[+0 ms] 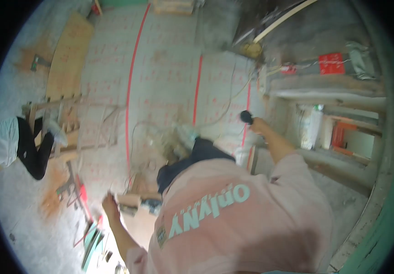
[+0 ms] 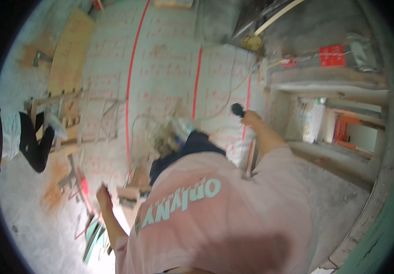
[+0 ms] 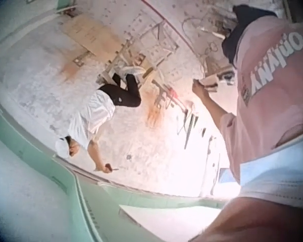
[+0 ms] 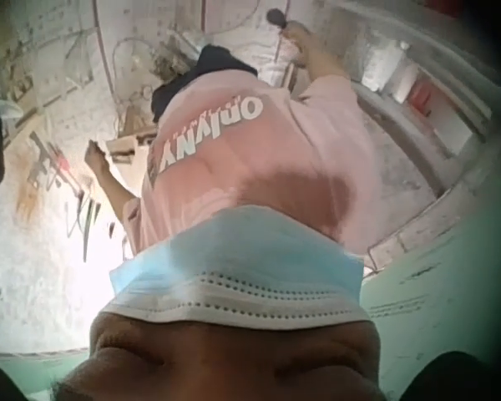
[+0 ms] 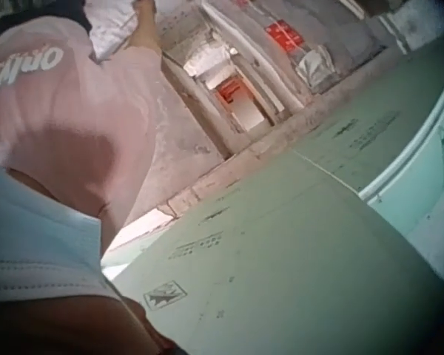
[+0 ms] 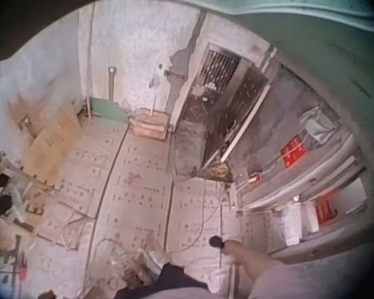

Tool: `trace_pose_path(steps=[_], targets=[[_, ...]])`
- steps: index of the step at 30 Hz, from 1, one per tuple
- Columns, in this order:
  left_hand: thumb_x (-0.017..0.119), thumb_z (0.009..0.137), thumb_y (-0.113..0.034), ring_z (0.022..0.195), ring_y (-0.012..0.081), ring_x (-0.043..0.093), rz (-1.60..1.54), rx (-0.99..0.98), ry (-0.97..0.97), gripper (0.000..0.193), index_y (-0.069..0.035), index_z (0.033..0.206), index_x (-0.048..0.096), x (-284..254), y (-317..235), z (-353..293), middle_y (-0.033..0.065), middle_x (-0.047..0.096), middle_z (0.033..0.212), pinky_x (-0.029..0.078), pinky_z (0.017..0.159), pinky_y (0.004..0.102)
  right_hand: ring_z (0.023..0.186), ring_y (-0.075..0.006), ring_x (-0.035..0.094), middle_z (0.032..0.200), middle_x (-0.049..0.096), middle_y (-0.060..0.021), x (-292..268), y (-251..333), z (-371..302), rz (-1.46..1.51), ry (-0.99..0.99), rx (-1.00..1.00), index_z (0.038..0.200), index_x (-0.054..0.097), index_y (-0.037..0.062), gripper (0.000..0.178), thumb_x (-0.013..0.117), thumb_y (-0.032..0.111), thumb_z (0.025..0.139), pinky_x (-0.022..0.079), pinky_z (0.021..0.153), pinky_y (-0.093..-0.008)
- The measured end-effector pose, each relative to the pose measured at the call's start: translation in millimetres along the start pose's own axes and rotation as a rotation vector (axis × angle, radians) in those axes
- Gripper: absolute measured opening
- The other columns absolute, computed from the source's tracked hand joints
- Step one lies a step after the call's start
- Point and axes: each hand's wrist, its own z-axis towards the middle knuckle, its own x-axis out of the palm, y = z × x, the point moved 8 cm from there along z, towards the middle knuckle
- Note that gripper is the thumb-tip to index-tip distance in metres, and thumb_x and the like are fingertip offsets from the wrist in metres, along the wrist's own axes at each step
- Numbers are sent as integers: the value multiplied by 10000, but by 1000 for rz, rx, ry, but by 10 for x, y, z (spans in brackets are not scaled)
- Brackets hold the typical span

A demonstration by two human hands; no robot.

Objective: Using a power drill to secure green moisture-resistant panels to a ceiling grid.

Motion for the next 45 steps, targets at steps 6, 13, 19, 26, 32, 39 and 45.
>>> trace_pose_path(steps=[6,13,19,26,32,39,45], targets=[[515,964,-310,525,38,404,-763,-360,29,248,-78,949,604,1722,1223,-420,-49,388,559,363,463,190,893,-341,649,934,676,-182,-1449,1171,466,118,-301,-337,1008,662,81,425,703,316,657,514,767,-440],[510,961,-318,526,72,410,-731,-127,340,265,-83,851,565,4027,-2607,-1410,-24,410,574,352,461,225,772,-243,622,854,656,-150,-1201,2255,-554,575,-337,-967,972,604,48,399,732,314,703,494,708,-379],[506,958,-325,527,102,416,-626,-15,453,306,-87,767,532,3383,-2549,-1151,-3,429,587,343,460,254,725,-303,615,805,638,-172,-297,2467,-1425,599,-225,-1077,918,611,72,331,743,272,689,481,665,-376],[472,973,-276,507,115,359,-354,292,674,339,-127,671,442,3045,-2810,-1008,-10,396,572,287,454,266,814,-358,606,859,635,-178,-171,1980,-2116,684,-320,-1126,1086,572,73,436,713,196,692,469,712,-400],[468,976,-273,483,120,299,-512,-90,842,307,-154,697,423,3964,-2817,-1379,-20,332,556,270,457,274,902,-197,598,998,636,-142,65,1533,-1718,854,-211,-1134,1160,543,21,463,701,65,727,464,801,-329],[484,960,-309,484,146,305,-716,-139,720,288,-144,727,448,4161,-2629,-1187,-14,327,564,311,457,322,773,-308,615,880,645,-169,-483,1547,-1415,608,-81,-1215,1079,586,94,477,761,211,650,479,674,-374],[420,993,-234,506,133,266,-905,-131,504,314,-149,695,370,4537,-2817,-1752,-10,290,583,301,502,267,840,-351,614,891,655,-150,-1326,1178,-1484,484,-121,-1309,989,589,85,417,760,187,623,476,724,-404]])
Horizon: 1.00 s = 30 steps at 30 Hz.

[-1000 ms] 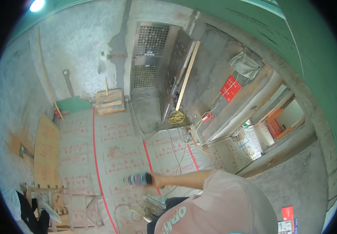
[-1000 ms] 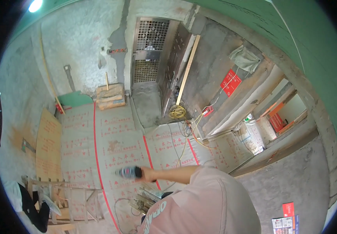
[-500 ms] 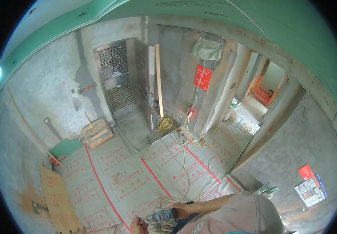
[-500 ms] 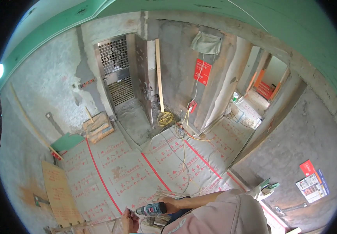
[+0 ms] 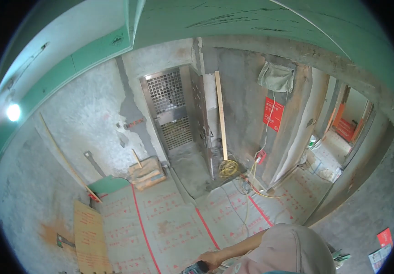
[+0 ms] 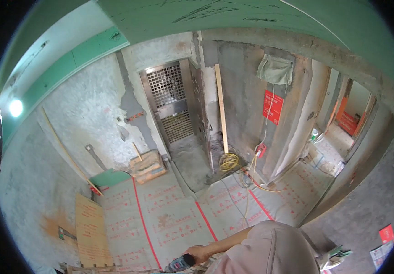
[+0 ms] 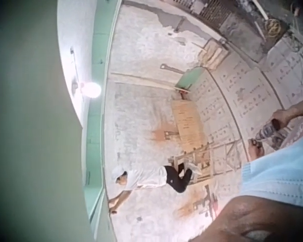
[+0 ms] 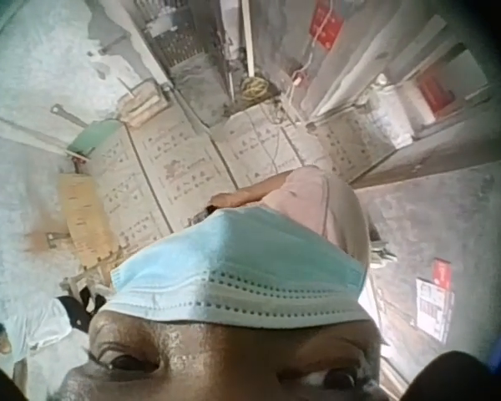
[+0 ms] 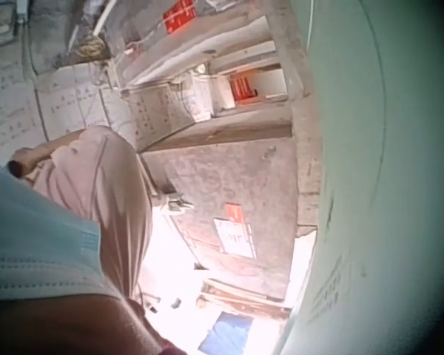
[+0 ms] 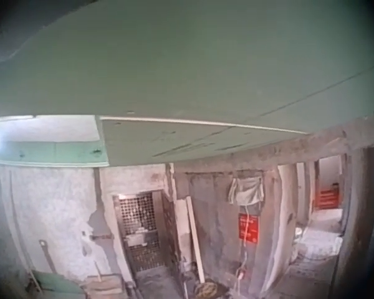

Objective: Using a power drill to secure green moisture-resistant panels to a ceiling grid.

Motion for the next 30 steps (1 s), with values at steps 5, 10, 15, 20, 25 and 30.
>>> trace_pose_path(steps=[5,10,15,20,25,30], targets=[[414,1000,-334,501,121,279,-25,-49,105,324,-161,726,402,-253,420,507,-26,300,570,291,499,262,837,-358,613,878,651,-162,-105,-230,-227,-17,-5,-9,975,582,76,399,750,224,645,473,716,-404],[457,978,-386,437,117,231,194,-107,113,349,-158,714,461,-106,405,424,-26,263,504,252,432,294,800,-273,595,859,639,-158,147,-583,-358,166,-68,-12,969,583,43,358,735,217,696,468,719,-380],[456,981,-324,397,106,208,322,-45,23,301,-136,779,576,-465,83,681,-29,253,487,245,377,295,729,-202,539,801,627,-138,379,-289,-400,384,-45,-22,946,572,24,294,706,215,766,462,689,-360],[438,984,-275,400,102,227,560,73,123,251,-124,859,595,400,-79,306,-35,256,500,252,374,283,674,-202,538,721,608,-117,559,-530,-498,348,-342,-36,951,576,31,304,710,243,779,462,649,-351],[412,982,-207,407,96,254,655,162,292,212,-99,1014,591,1160,-137,-285,-41,267,525,254,369,265,700,-185,557,764,626,-100,181,-416,-747,157,-571,-208,967,594,56,287,698,268,803,470,699,-336],[375,981,-140,437,91,322,805,339,522,400,-161,1377,432,1057,-154,191,-34,318,589,297,348,274,804,-213,612,872,645,-136,-333,29,-1046,280,-438,-47,1011,610,68,316,695,292,805,486,783,-339]])
